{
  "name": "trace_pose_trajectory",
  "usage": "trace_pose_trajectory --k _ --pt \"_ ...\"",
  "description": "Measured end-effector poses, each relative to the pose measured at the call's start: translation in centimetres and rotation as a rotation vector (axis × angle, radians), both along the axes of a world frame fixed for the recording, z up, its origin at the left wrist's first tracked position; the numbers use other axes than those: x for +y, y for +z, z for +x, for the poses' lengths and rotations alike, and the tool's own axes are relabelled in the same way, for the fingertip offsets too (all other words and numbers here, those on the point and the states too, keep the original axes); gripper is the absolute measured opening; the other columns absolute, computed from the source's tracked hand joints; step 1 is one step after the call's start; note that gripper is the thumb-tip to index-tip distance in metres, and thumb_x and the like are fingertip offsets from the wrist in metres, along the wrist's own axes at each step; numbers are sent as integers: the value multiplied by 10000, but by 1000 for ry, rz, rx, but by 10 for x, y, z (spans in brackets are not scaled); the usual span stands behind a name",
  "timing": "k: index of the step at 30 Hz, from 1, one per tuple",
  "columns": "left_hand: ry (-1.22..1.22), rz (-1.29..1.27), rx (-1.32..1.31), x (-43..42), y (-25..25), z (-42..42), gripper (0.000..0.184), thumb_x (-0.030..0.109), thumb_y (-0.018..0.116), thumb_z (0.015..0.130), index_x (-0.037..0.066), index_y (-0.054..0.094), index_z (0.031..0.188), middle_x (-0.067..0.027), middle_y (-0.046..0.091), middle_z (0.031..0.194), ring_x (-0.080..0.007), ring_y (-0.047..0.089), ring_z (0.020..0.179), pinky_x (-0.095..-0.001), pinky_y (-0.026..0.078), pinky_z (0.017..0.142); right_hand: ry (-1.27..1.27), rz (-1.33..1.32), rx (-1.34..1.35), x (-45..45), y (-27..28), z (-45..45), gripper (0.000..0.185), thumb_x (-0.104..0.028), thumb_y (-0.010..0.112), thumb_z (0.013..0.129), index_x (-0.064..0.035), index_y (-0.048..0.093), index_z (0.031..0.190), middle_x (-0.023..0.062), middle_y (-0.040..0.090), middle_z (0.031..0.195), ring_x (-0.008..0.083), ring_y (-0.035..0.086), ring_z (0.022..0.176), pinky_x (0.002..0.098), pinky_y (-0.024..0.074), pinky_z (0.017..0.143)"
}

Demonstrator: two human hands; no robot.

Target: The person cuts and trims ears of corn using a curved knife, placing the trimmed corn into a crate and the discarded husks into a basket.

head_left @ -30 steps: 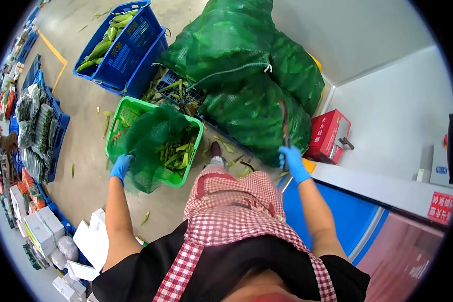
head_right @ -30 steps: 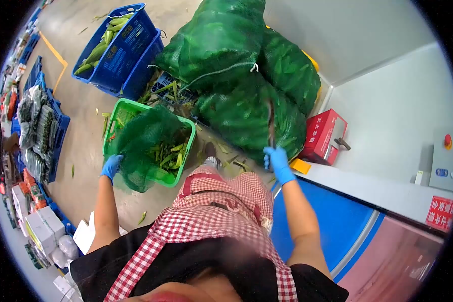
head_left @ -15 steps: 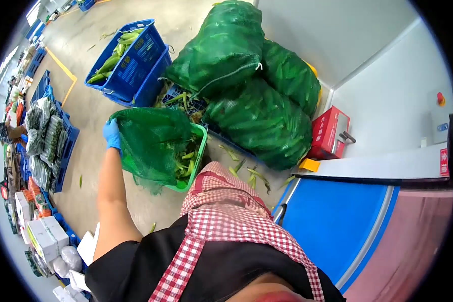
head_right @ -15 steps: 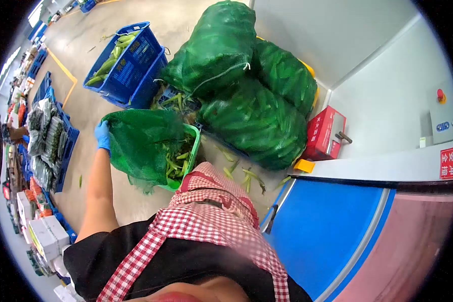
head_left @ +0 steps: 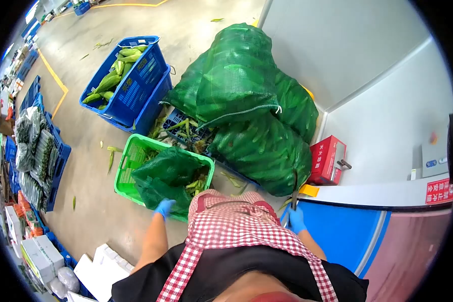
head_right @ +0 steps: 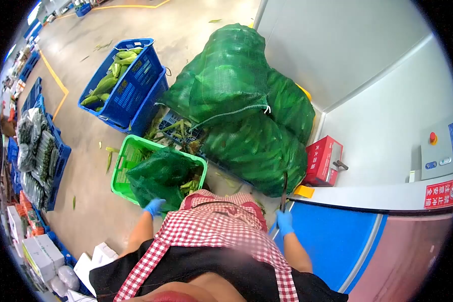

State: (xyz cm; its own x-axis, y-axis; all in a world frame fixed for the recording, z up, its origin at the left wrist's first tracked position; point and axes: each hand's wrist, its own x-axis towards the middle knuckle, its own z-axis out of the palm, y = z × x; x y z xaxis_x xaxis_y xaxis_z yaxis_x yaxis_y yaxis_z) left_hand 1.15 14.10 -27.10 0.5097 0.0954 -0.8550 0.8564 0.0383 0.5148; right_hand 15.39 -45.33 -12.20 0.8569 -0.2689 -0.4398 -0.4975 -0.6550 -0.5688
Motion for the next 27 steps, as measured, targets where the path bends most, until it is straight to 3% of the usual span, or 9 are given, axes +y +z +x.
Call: trace_pose_trajectory --k 1,3,5,7,9,11,13,17,27 --pt "170 -115 235 -37 67 20 375 283 507 843 91 508 1166 -120 511 1155 -273 493 1043 -428 431 830 38 -3 -114 16 1 31 219 -226 614 794 -27 539 844 75 555 634 178 522 499 340 419 448" --pt "-222 74 -228 -63 3 -17 299 265 500 841 78 558 1067 -118 559 1036 -265 531 953 -402 450 760 -119 348 -97 74 43 93 233 -247 611 818 -53 501 885 59 528 592 162 510 447 314 398 382" --pt "-509 392 -742 -82 -48 -50 249 246 492 836 63 604 964 -125 608 924 -263 568 853 -380 464 698 -98 389 -2 120 98 140 188 -224 589 847 -76 474 867 36 495 566 133 471 403 281 388 353" --pt "411 -353 54 -96 -25 -65 231 228 492 829 47 619 895 -177 618 857 -272 587 775 -385 463 694 -56 412 60 154 127 190 168 -213 572 858 -90 462 886 28 484 568 130 459 400 283 378 348" --pt "-360 441 -226 -80 -18 -101 236 208 484 837 21 616 892 -204 620 854 -280 590 761 -383 458 708 32 479 -89 169 123 244 173 -223 568 858 -86 463 875 26 481 572 132 461 405 287 383 353" --pt "-316 406 61 -68 5 -124 299 265 472 861 23 603 977 -159 629 925 -279 590 826 -378 461 730 83 533 -162 186 128 303 182 -234 564 858 -78 471 858 31 486 582 140 468 413 297 393 361" --pt "970 -168 304 -71 8 -153 384 330 452 877 15 558 1069 -128 602 1040 -271 574 881 -367 462 752 112 493 -95 202 124 363 192 -239 559 859 -69 469 866 39 487 585 148 472 420 310 399 365" --pt "1229 108 247 -87 52 -168 440 324 434 882 0 509 1171 -145 573 1107 -250 567 919 -336 454 797 119 328 -77 236 92 479 234 -259 555 854 -46 460 876 50 491 588 168 477 421 325 408 369" --pt "877 -43 235 -123 117 -42 249 253 540 846 55 598 985 -87 630 897 -174 591 764 -286 448 653 290 -155 -379 276 9 624 380 -351 553 843 22 488 883 152 583 674 234 583 484 368 463 428"
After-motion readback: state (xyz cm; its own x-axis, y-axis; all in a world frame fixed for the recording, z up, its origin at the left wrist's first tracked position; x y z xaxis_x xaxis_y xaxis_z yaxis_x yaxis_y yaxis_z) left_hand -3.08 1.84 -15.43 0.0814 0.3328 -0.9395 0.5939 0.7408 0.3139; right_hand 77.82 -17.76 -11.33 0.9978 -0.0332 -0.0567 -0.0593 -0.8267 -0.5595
